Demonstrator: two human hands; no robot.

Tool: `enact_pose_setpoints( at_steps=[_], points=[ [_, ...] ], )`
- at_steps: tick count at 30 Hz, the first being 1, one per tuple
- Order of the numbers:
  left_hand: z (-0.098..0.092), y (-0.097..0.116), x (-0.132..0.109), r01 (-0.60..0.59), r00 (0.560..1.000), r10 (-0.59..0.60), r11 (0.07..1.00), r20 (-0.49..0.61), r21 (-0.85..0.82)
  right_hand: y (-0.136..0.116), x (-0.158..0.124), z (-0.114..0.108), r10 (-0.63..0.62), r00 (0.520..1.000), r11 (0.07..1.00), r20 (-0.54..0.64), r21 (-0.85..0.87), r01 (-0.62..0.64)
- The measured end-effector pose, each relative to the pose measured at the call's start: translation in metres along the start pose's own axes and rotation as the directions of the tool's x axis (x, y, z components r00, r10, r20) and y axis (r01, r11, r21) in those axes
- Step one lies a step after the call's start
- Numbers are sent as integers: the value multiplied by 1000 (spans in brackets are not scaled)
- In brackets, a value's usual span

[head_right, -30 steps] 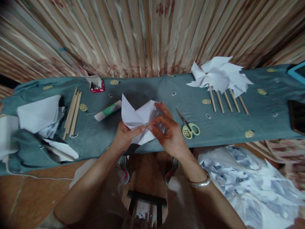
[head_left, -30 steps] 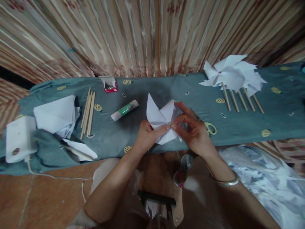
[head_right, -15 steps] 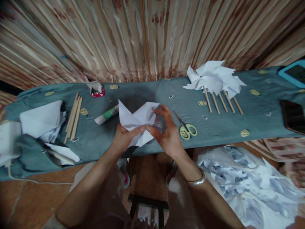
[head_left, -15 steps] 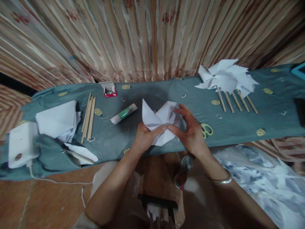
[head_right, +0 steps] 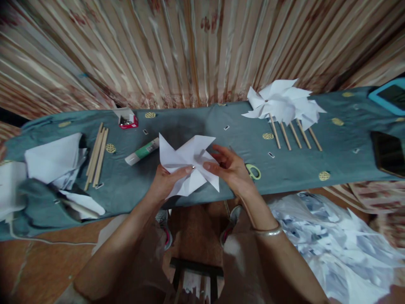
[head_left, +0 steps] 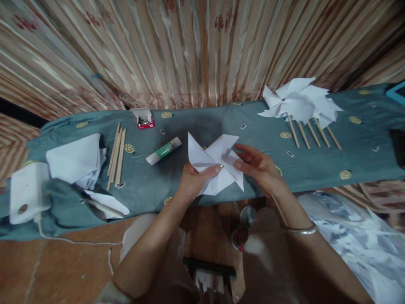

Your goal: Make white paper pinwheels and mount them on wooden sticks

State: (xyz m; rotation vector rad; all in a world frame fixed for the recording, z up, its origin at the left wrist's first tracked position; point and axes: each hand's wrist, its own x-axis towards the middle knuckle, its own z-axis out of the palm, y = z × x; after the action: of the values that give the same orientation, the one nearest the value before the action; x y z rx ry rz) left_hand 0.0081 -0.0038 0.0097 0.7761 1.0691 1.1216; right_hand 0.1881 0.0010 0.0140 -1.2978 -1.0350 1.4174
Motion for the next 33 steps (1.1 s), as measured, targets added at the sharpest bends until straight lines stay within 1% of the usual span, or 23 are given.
enact_pose_setpoints(
  at_steps=[3,5,7,13,20,25,29,33],
  points=[
    [1,-1,-1,19,1000,-19,1000,9,19,-7,-3,0,148,983,985,113,70,-156],
    [1,-3,-2,27,999,-27,998,18,48,-8,-7,3,210,970,972,124,81,-220],
    [1,-4,-2,31,999,-33,997,31,66,-8,-9,6,231,968,967,102,89,-240],
    [-2,-4,-1,45,998,-49,993,33,110,-3,-9,8,211,975,975,68,54,-215],
    [-3,-7,-2,-13,1000,16,979,-13,205,0,-9,12,145,989,989,29,-15,-145],
    [-2,-10,-2,-49,998,55,978,-25,202,2,-9,18,109,994,994,-11,8,-109],
    [-1,-10,-2,-72,995,85,974,-54,216,8,-7,19,83,996,996,-10,46,-83],
    [-1,-9,-1,-111,991,125,969,-55,219,11,-4,21,80,997,993,6,87,-80]
  ],
)
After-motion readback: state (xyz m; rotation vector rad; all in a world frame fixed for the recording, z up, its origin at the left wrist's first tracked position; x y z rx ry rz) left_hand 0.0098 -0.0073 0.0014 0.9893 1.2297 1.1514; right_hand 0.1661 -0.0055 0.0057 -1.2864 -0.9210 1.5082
